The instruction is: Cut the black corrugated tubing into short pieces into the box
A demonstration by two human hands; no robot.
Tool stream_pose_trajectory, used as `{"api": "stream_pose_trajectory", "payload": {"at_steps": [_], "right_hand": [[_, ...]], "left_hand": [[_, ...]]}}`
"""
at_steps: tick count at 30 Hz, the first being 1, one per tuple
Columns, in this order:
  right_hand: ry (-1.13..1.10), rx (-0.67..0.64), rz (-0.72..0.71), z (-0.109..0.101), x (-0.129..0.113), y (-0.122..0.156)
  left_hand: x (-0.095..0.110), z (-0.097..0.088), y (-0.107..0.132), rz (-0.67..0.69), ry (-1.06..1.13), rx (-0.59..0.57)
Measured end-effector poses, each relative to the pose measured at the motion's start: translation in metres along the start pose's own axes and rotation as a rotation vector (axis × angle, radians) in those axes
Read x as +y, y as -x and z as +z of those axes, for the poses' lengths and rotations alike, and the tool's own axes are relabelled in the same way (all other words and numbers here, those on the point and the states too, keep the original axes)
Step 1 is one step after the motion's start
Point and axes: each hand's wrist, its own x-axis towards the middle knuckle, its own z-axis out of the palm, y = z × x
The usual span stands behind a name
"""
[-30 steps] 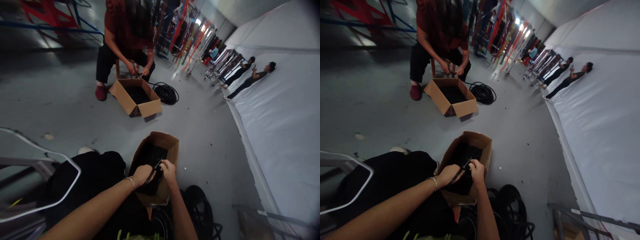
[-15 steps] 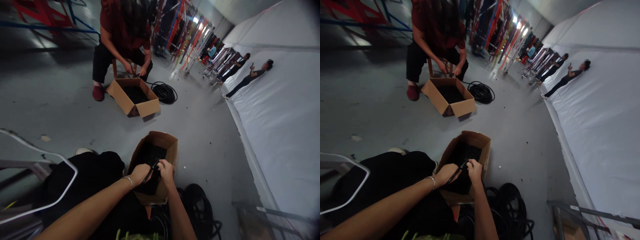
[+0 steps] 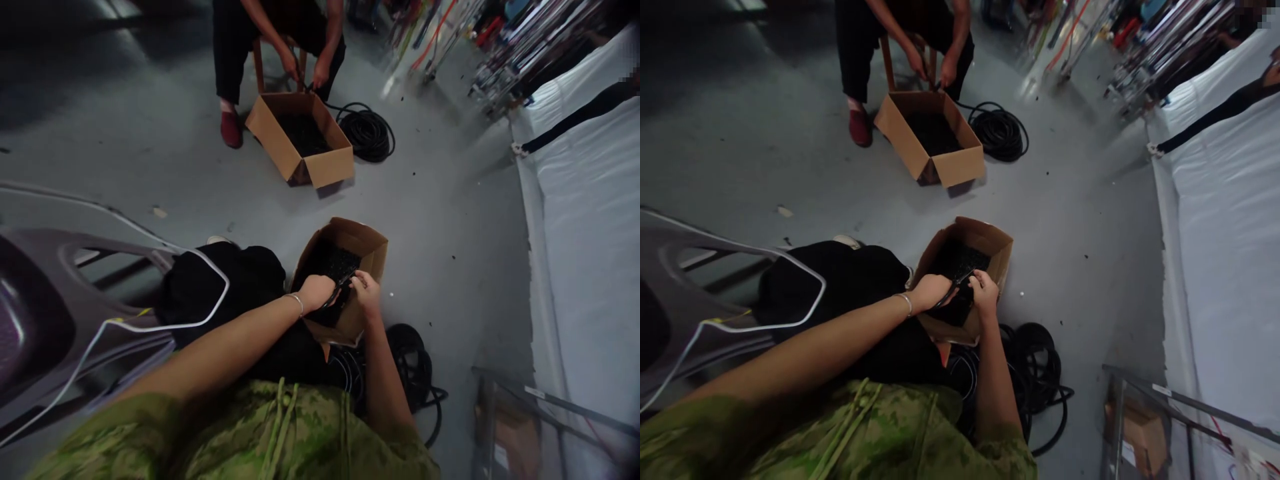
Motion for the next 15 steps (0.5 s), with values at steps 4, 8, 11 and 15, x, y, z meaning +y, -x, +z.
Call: {"api": "stream_pose_trajectory", "payload": {"at_steps": [4,8,11,15], "right_hand": [[0.007,-0.043,0.018,-0.002,-0.002,0.002],[0.047,-0.09,0.026,-0.005,-0.009,0.005],[0.094,-0.17,-0.019,-0.009,-0.017,0.008],[0.151,-0.227,-0.076,-0.013,-0.022,0.01]], "left_hand": [[-0.001,0.0,-0.001,0.011,0.017,0.005],[-0.002,0.003,-0.002,0.024,0.025,0.007],[-0.002,0.003,-0.002,0.024,0.014,-0.005],[-0.001,0.003,0.0,0.03,0.012,-0.006]]}}
